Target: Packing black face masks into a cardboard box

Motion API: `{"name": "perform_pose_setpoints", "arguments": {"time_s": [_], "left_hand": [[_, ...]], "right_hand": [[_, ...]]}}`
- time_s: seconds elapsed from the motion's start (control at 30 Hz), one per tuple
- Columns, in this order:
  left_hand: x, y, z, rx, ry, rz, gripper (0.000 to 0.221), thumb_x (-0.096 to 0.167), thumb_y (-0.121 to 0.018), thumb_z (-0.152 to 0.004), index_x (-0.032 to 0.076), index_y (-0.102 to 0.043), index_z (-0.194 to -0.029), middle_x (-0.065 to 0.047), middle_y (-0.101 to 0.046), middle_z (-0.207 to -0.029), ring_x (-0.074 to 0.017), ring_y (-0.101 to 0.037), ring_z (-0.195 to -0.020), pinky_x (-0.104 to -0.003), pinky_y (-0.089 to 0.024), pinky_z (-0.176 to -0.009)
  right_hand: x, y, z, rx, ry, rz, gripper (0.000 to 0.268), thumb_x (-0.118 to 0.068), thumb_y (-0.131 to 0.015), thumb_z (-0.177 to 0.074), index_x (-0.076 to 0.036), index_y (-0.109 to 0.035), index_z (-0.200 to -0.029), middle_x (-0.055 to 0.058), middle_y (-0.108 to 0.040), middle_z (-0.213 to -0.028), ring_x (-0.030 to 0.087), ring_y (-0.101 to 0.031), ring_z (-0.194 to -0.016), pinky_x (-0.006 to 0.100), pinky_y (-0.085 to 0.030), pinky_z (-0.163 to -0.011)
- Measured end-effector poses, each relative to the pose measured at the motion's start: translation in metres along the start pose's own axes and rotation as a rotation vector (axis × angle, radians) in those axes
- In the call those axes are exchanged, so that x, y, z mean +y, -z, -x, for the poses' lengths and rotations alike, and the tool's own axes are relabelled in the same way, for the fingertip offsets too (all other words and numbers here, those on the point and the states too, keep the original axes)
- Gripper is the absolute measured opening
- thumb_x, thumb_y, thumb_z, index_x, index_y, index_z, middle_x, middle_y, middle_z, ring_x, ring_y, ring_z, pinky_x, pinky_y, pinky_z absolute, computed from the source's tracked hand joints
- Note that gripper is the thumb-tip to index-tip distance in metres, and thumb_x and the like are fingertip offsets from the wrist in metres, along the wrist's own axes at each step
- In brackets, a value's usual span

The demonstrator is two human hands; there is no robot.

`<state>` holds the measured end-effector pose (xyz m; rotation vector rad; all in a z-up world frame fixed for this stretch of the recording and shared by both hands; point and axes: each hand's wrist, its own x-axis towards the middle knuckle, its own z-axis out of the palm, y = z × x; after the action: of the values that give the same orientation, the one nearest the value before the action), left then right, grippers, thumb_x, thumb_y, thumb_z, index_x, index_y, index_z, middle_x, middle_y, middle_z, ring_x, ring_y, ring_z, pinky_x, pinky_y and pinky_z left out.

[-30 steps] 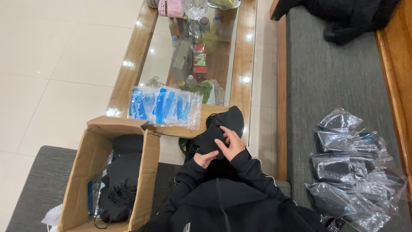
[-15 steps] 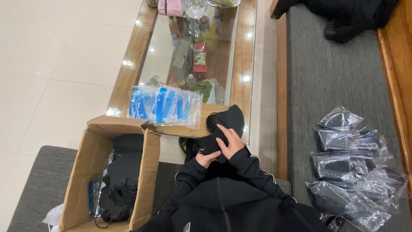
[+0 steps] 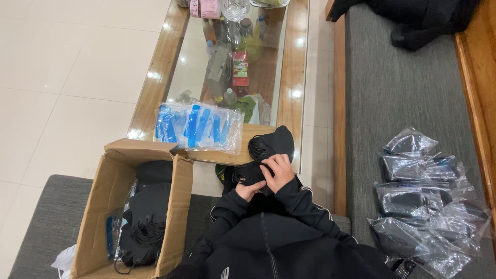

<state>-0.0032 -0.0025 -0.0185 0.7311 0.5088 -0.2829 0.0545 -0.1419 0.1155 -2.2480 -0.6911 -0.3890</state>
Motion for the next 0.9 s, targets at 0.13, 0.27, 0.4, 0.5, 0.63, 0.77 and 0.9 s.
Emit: {"name": "perform_pose_setpoints", "arguments": {"time_s": [0.13,0.27,0.4,0.5,0.63,0.77,0.9], "left_hand": [[0.01,-0.007,0.004,0.003,-0.035,0.015,0.059,-0.006,-0.093,-0.071,-0.007,-0.067,-0.125,-0.023,-0.077,-0.1,-0.0404,-0.074,-0.068,-0.045,-0.063,-0.047],[0.005,0.001,-0.004,-0.016,-0.031,0.038,0.04,0.002,-0.087,-0.08,-0.001,-0.074,-0.118,-0.018,-0.078,-0.104,-0.0373,-0.077,-0.08,-0.046,-0.063,-0.062],[0.008,-0.006,0.001,0.006,-0.037,0.07,0.043,-0.002,-0.089,-0.079,0.0,-0.074,-0.12,-0.015,-0.077,-0.114,-0.0349,-0.077,-0.086,-0.045,-0.063,-0.071],[0.003,0.003,-0.005,0.015,-0.037,0.096,0.041,-0.005,-0.089,-0.077,0.003,-0.076,-0.115,-0.019,-0.077,-0.111,-0.0375,-0.077,-0.081,-0.046,-0.066,-0.069],[0.016,-0.014,0.011,0.009,-0.041,0.103,0.046,-0.009,-0.09,-0.071,-0.001,-0.075,-0.114,-0.02,-0.076,-0.113,-0.0368,-0.077,-0.08,-0.042,-0.065,-0.065],[0.006,-0.005,0.001,0.043,-0.043,0.088,0.054,-0.007,-0.092,-0.071,0.0,-0.073,-0.12,-0.018,-0.075,-0.116,-0.036,-0.077,-0.089,-0.042,-0.066,-0.071],[-0.003,0.006,-0.009,0.045,-0.039,0.078,0.067,-0.002,-0.094,-0.073,0.002,-0.066,-0.133,-0.012,-0.071,-0.128,-0.0351,-0.074,-0.102,-0.044,-0.064,-0.08]], "right_hand": [[-0.001,-0.001,0.01,-0.047,-0.011,-0.031,0.011,-0.022,-0.067,-0.099,-0.012,-0.07,-0.103,0.003,-0.055,-0.084,0.024,-0.055,-0.085,0.034,-0.049,-0.077],[-0.001,-0.006,0.022,-0.12,-0.006,-0.052,0.019,-0.017,-0.068,-0.096,-0.006,-0.069,-0.112,0.011,-0.062,-0.088,0.033,-0.059,-0.089,0.041,-0.052,-0.082],[-0.003,-0.006,0.03,-0.168,-0.048,-0.076,0.021,-0.013,-0.06,-0.099,-0.005,-0.068,-0.116,0.014,-0.066,-0.091,0.034,-0.061,-0.089,0.041,-0.053,-0.082],[-0.002,-0.002,0.029,-0.23,-0.157,-0.13,0.024,-0.014,-0.054,-0.104,-0.003,-0.067,-0.12,0.016,-0.068,-0.096,0.036,-0.063,-0.095,0.042,-0.054,-0.087],[0.002,-0.003,0.032,-0.206,-0.193,-0.049,0.021,-0.02,-0.059,-0.103,-0.008,-0.069,-0.115,0.013,-0.07,-0.087,0.034,-0.066,-0.086,0.041,-0.056,-0.082],[0.004,0.0,0.032,-0.283,-0.143,-0.006,0.024,-0.025,-0.056,-0.103,-0.01,-0.067,-0.12,0.012,-0.073,-0.095,0.033,-0.068,-0.094,0.041,-0.055,-0.088],[-0.013,0.008,0.027,-0.309,-0.095,-0.064,0.025,-0.015,-0.049,-0.106,-0.008,-0.066,-0.123,0.015,-0.072,-0.099,0.037,-0.067,-0.096,0.041,-0.055,-0.088]]}}
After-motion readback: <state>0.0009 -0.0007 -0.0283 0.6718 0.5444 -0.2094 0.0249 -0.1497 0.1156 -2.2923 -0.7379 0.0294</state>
